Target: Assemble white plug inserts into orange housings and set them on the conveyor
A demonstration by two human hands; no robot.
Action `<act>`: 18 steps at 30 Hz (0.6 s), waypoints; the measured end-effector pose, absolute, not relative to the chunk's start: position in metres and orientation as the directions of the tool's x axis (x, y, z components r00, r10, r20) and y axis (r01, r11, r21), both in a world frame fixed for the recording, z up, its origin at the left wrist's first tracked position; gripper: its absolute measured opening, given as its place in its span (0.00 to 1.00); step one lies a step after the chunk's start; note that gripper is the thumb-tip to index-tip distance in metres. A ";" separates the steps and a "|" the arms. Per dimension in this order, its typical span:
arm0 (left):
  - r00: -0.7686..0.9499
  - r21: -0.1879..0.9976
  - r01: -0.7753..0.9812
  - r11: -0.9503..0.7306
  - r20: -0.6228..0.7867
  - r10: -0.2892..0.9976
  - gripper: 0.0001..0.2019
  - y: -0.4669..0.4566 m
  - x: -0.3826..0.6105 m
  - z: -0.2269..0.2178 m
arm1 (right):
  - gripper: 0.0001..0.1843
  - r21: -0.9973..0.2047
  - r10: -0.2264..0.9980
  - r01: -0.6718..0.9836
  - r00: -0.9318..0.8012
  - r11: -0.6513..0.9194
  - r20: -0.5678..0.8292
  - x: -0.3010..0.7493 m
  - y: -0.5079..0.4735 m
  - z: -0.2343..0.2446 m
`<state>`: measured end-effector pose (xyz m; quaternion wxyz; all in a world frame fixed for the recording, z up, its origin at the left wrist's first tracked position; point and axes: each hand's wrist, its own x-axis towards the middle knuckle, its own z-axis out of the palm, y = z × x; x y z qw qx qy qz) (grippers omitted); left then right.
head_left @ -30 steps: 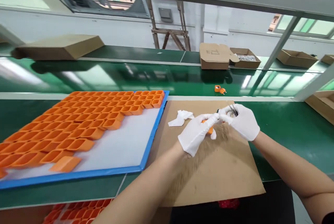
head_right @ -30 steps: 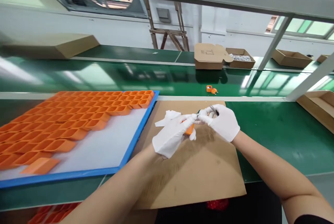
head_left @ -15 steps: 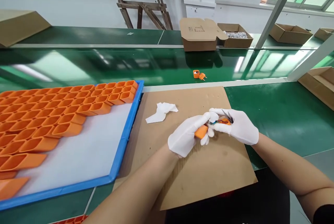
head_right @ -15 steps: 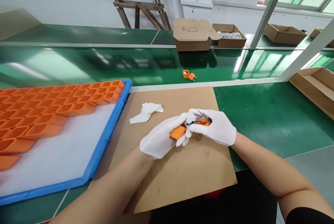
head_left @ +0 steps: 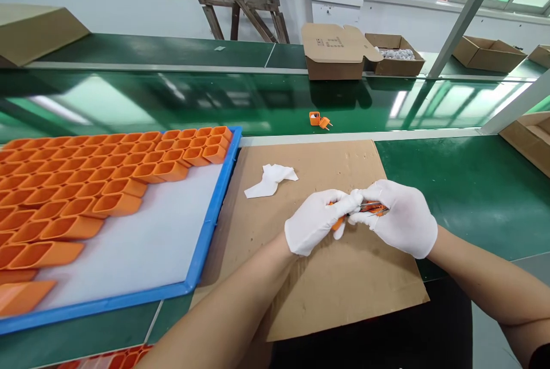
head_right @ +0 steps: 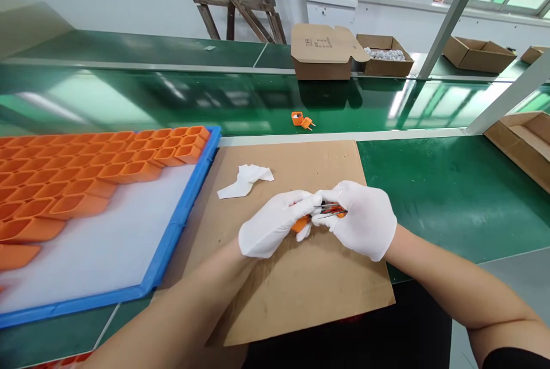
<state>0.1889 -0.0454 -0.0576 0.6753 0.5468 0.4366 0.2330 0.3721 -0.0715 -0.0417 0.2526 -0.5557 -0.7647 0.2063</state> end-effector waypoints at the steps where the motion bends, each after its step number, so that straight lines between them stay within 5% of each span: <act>1: 0.526 0.942 0.130 0.309 -0.330 0.784 0.24 -0.045 0.189 -0.057 | 0.04 -0.580 0.946 0.748 -0.278 0.321 0.166 0.373 -0.070 -0.039; 5: 0.573 0.935 0.024 0.353 -0.302 0.762 0.25 -0.046 0.186 -0.054 | 0.06 -0.720 0.915 0.586 -0.361 0.371 0.178 0.376 -0.062 -0.033; 9: 0.616 0.940 0.002 0.342 -0.271 0.740 0.29 -0.045 0.184 -0.058 | 0.10 -0.872 0.934 0.422 -0.344 0.250 0.101 0.379 -0.056 -0.039; 18: 0.343 0.959 0.125 0.253 -0.281 0.896 0.26 -0.041 0.185 -0.072 | 0.03 -0.849 0.993 0.515 -0.076 0.114 0.088 0.395 -0.051 -0.053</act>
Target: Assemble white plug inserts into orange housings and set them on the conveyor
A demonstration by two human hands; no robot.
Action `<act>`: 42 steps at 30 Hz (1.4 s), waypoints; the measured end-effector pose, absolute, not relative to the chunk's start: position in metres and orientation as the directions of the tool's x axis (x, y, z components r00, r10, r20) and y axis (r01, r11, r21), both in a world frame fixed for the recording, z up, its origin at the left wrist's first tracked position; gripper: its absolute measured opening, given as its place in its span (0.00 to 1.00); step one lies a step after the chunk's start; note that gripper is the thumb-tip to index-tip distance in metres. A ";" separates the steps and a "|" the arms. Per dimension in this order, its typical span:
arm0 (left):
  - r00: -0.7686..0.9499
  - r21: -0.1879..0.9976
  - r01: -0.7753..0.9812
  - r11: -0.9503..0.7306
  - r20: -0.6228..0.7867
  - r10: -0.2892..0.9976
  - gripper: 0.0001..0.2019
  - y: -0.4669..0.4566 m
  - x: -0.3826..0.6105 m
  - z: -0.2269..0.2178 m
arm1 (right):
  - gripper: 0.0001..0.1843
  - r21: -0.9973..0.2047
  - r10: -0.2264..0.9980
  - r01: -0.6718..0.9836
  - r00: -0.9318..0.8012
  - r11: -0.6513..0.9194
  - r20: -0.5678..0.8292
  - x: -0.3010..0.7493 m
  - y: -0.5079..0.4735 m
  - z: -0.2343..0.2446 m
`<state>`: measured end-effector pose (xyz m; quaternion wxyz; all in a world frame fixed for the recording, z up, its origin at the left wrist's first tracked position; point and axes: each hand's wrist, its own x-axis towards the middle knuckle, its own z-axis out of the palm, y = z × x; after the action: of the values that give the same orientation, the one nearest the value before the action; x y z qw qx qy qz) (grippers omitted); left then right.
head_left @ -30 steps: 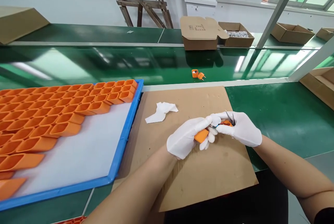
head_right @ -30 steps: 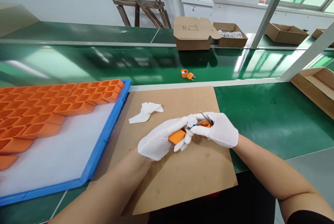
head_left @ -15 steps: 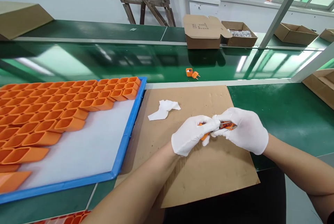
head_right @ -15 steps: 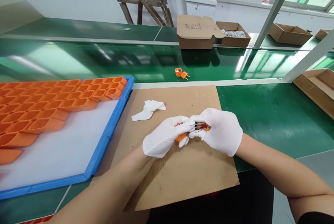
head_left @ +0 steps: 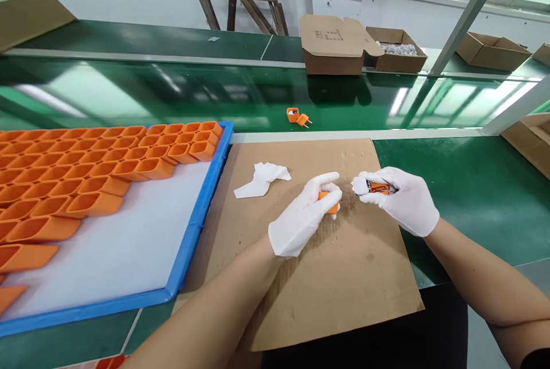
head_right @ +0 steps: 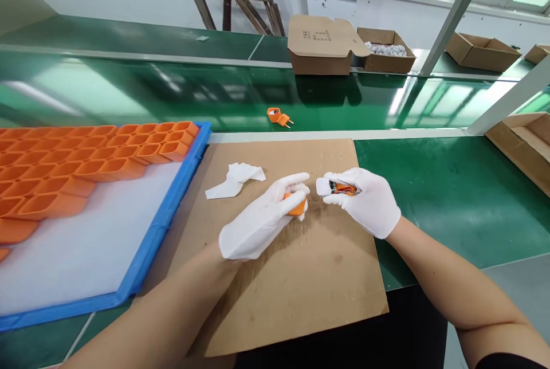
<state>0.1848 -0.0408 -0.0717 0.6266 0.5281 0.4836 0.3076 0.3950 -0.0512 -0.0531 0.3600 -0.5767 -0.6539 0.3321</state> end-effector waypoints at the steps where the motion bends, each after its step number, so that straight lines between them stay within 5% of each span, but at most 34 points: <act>1: 0.333 0.963 0.187 0.195 -0.249 0.909 0.26 -0.041 0.185 -0.073 | 0.01 -0.849 0.995 0.519 -0.068 0.102 0.078 0.395 -0.050 -0.052; 4: 0.279 0.969 0.249 0.008 -0.080 0.957 0.31 -0.044 0.186 -0.078 | 0.10 -0.886 0.998 0.463 -0.054 0.035 0.011 0.395 -0.049 -0.049; 8: 0.258 0.995 0.056 -0.078 0.061 0.964 0.36 -0.045 0.190 -0.085 | 0.22 -0.916 1.000 0.400 -0.018 0.005 -0.002 0.396 -0.048 -0.049; 12: 0.235 0.998 0.027 -0.056 0.048 0.971 0.39 -0.042 0.192 -0.092 | 0.20 -0.921 0.999 0.390 -0.034 0.017 0.004 0.395 -0.048 -0.050; 18: 0.144 0.997 0.069 0.025 -0.035 0.989 0.26 -0.040 0.197 -0.086 | 0.20 -0.918 0.999 0.395 -0.036 0.046 0.035 0.393 -0.049 -0.055; 25: 0.295 0.992 -0.030 0.119 -0.105 0.950 0.29 -0.036 0.187 -0.074 | 0.21 -0.969 0.995 0.247 -0.091 -0.016 -0.040 0.396 -0.048 -0.053; 29: 0.413 0.982 -0.112 0.151 -0.092 0.906 0.32 -0.036 0.186 -0.074 | 0.20 -0.971 0.998 0.236 0.021 0.047 0.054 0.395 -0.050 -0.057; 36: 0.342 0.981 -0.187 0.059 0.009 0.940 0.21 -0.037 0.185 -0.078 | 0.19 -0.972 0.981 0.186 0.104 0.141 0.162 0.392 -0.054 -0.064; 42: 0.486 0.914 -0.326 0.241 -0.057 0.872 0.20 -0.036 0.179 -0.070 | 0.19 -0.958 0.968 0.222 0.132 0.183 0.215 0.392 -0.056 -0.063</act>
<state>0.1791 -0.0363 -0.0697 0.7293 0.4593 0.2975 0.4107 0.3921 -0.0556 -0.0629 0.5299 -0.5339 -0.5572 0.3517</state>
